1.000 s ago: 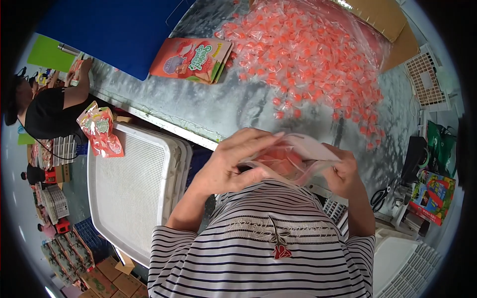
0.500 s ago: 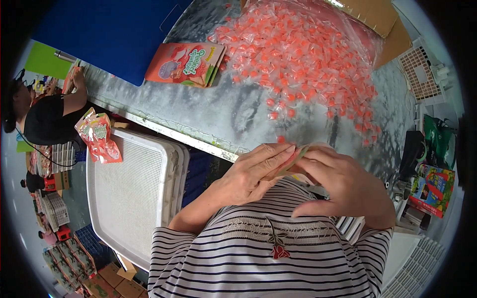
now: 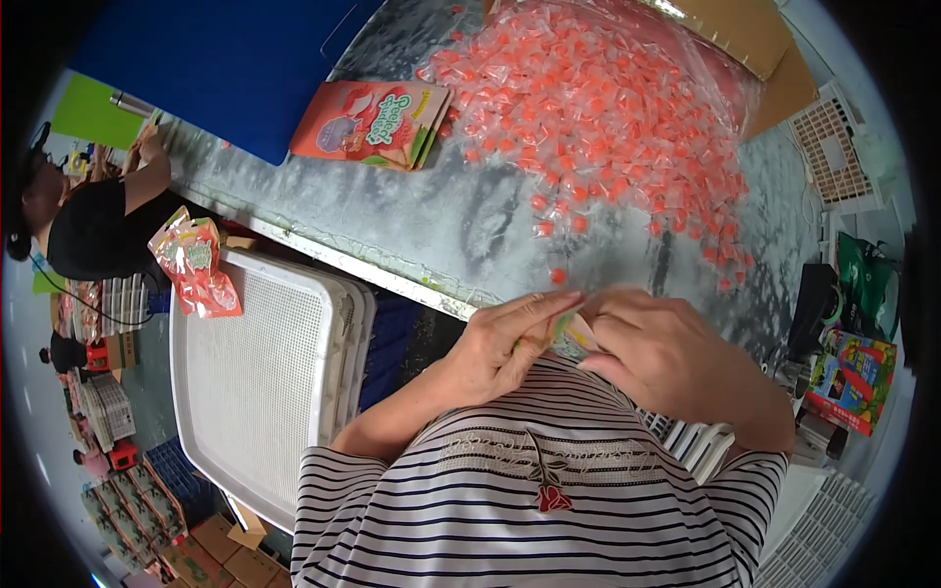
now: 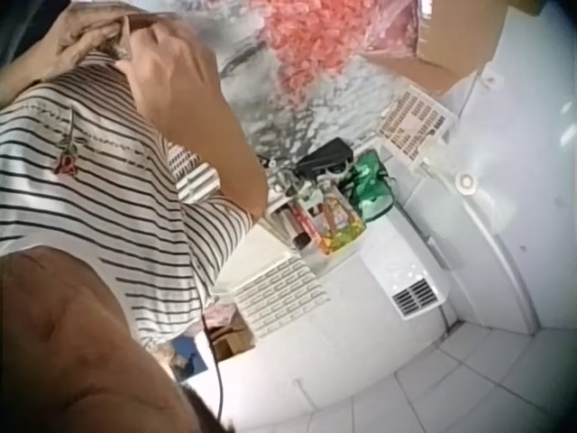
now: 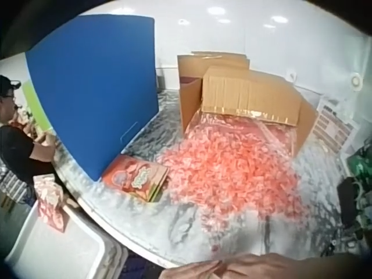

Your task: Picking up individual pink candies from a pile and placing them into branded plastic pouches.

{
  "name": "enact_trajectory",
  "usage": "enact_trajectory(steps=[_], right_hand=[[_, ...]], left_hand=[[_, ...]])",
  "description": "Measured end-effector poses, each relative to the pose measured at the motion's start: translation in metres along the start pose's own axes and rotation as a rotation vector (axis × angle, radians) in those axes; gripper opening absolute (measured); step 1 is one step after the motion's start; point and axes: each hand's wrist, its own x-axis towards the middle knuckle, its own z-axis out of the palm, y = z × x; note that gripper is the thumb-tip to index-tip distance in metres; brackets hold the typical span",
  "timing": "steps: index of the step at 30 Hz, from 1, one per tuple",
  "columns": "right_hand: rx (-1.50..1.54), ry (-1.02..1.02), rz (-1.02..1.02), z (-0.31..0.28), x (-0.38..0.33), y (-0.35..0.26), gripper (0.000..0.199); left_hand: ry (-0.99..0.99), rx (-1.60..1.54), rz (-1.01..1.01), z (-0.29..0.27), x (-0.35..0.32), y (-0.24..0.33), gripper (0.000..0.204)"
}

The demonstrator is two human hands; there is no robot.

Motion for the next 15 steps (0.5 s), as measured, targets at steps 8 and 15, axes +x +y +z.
enact_trajectory(steps=[8, 15], right_hand=[[-0.181, 0.503, -0.205, 0.040, 0.007, 0.036, 0.039], [1.026, 0.780, 0.241, 0.089, -0.002, 0.061, 0.054]], left_hand=[[0.143, -0.182, -0.176, -0.003, 0.008, 0.011, 0.033], [0.395, -0.345, -0.392, -0.003, 0.005, -0.003, 0.035]])
